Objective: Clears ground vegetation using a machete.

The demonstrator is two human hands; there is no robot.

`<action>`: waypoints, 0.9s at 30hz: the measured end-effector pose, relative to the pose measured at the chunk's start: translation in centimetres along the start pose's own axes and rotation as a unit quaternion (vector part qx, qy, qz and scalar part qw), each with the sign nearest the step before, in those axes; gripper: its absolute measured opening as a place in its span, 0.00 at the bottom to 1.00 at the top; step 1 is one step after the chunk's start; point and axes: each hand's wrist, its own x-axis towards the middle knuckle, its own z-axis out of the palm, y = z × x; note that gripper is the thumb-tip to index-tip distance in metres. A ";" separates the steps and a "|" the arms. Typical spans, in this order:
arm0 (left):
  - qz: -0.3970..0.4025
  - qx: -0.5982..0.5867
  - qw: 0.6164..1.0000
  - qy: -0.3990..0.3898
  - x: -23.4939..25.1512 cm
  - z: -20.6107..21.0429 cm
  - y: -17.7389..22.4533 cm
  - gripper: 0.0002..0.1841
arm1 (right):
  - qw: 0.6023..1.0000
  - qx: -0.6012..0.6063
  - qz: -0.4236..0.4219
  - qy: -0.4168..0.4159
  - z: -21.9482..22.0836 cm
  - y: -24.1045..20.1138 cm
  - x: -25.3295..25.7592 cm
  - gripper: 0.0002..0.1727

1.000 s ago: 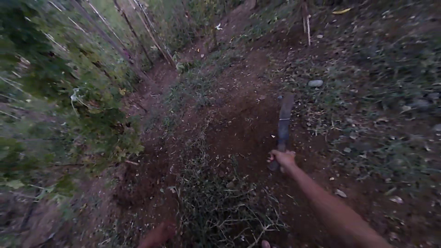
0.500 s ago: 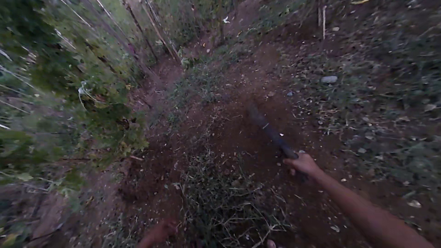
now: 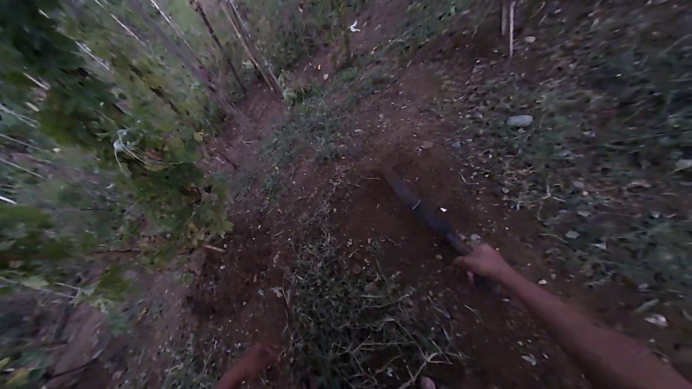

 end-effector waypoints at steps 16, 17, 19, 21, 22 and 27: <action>-0.021 0.006 1.000 0.008 0.2 0.0 0.1 0.24 | 0.996 -0.040 -0.031 -0.071 6.5 -1.2 -0.2 0.25; -0.021 0.004 1.000 0.006 -0.2 0.0 0.6 0.24 | 0.997 -0.021 -0.034 -0.061 5.3 -1.3 -0.1 0.23; -0.019 0.008 1.000 0.006 -0.8 0.1 1.3 0.24 | 0.998 0.040 -0.027 -0.031 3.5 -2.2 0.8 0.22; -0.012 0.003 1.000 0.007 -0.9 0.4 1.3 0.24 | 0.987 0.160 -0.016 0.019 2.9 -4.2 2.0 0.18; -0.008 -0.001 1.000 0.009 -0.8 0.5 0.9 0.24 | 0.971 0.237 -0.007 0.039 3.2 -5.3 2.4 0.17; -0.007 -0.023 1.000 0.003 -0.5 0.8 -2.0 0.24 | 0.953 0.303 0.002 0.026 9.6 -5.4 2.4 0.17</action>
